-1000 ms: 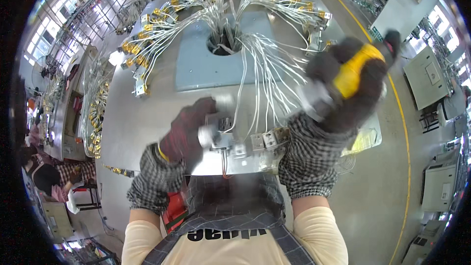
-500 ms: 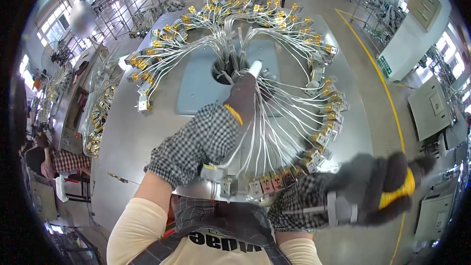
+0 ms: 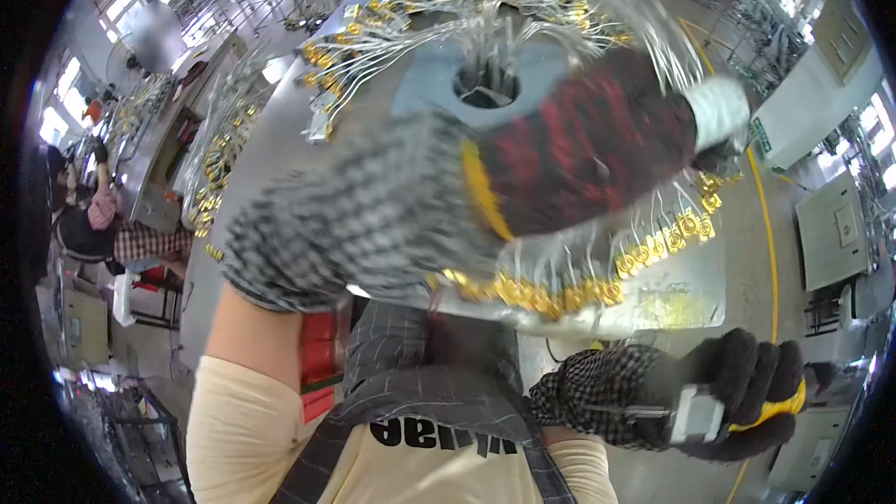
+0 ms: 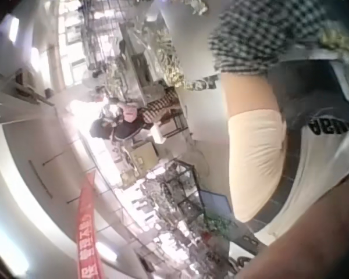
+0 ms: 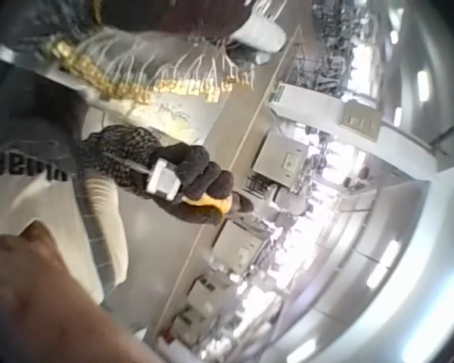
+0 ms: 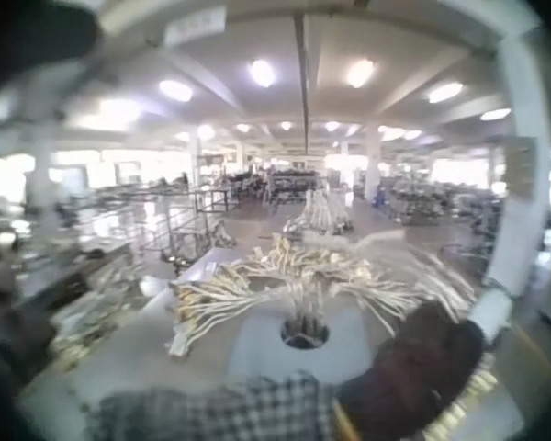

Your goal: Installing a wiring harness assembly onto a metal base using a powered screwdriver.

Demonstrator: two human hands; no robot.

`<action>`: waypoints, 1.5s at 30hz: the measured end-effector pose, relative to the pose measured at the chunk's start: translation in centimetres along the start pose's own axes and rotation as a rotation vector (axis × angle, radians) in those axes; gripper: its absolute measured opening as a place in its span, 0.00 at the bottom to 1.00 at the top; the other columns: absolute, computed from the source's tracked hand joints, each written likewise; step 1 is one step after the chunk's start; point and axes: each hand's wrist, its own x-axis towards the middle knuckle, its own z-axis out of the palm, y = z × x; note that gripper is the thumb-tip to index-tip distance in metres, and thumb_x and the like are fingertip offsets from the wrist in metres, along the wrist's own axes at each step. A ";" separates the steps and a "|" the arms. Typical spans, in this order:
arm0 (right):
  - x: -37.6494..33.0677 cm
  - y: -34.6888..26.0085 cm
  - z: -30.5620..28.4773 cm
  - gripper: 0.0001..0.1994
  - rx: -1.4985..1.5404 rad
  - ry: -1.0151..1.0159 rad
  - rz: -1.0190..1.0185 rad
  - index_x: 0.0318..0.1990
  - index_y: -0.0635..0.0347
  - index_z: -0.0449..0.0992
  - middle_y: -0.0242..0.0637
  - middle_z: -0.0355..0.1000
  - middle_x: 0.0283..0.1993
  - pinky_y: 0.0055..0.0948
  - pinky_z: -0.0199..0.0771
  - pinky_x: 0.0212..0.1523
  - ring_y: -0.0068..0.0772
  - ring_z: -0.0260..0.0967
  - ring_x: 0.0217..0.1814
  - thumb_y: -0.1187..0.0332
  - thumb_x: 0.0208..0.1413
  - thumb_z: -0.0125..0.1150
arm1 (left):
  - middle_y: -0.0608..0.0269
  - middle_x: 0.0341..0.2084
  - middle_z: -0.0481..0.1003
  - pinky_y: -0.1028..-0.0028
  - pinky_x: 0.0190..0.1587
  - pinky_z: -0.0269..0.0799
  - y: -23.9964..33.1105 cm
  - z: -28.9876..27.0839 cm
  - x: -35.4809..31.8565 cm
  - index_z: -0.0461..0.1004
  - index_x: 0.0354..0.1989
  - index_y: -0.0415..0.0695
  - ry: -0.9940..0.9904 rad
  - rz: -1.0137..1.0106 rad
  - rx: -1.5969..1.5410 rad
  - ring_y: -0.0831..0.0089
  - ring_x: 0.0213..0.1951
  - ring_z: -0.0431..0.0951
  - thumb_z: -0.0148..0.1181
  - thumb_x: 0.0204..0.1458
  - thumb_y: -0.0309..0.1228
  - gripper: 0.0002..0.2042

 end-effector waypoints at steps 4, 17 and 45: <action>1.5 1.5 1.4 0.13 0.454 -0.080 0.435 0.30 0.53 0.55 0.26 0.51 0.26 0.27 0.52 0.30 0.22 0.51 0.24 0.74 0.53 0.57 | 0.52 0.40 0.77 0.74 0.40 0.75 -1.1 -12.2 -7.1 0.69 0.52 0.34 -0.025 -0.064 0.129 0.68 0.33 0.79 0.52 0.60 0.38 0.19; 3.8 7.0 3.2 0.13 0.432 -0.175 0.968 0.34 0.56 0.55 0.30 0.50 0.28 0.32 0.52 0.34 0.26 0.48 0.30 0.77 0.51 0.56 | 0.56 0.40 0.78 0.70 0.37 0.80 4.2 -30.0 -38.4 0.71 0.54 0.38 0.955 -0.733 -0.196 0.72 0.36 0.80 0.61 0.55 0.39 0.23; -4.5 15.2 4.2 0.32 -0.247 0.086 0.921 0.68 0.52 0.49 0.37 0.67 0.32 0.24 0.67 0.18 0.26 0.61 0.20 0.62 0.59 0.55 | 0.48 0.38 0.76 0.55 0.45 0.73 -28.1 -9.2 5.9 0.70 0.47 0.41 -0.170 -0.153 0.772 0.51 0.43 0.78 0.59 0.50 0.45 0.22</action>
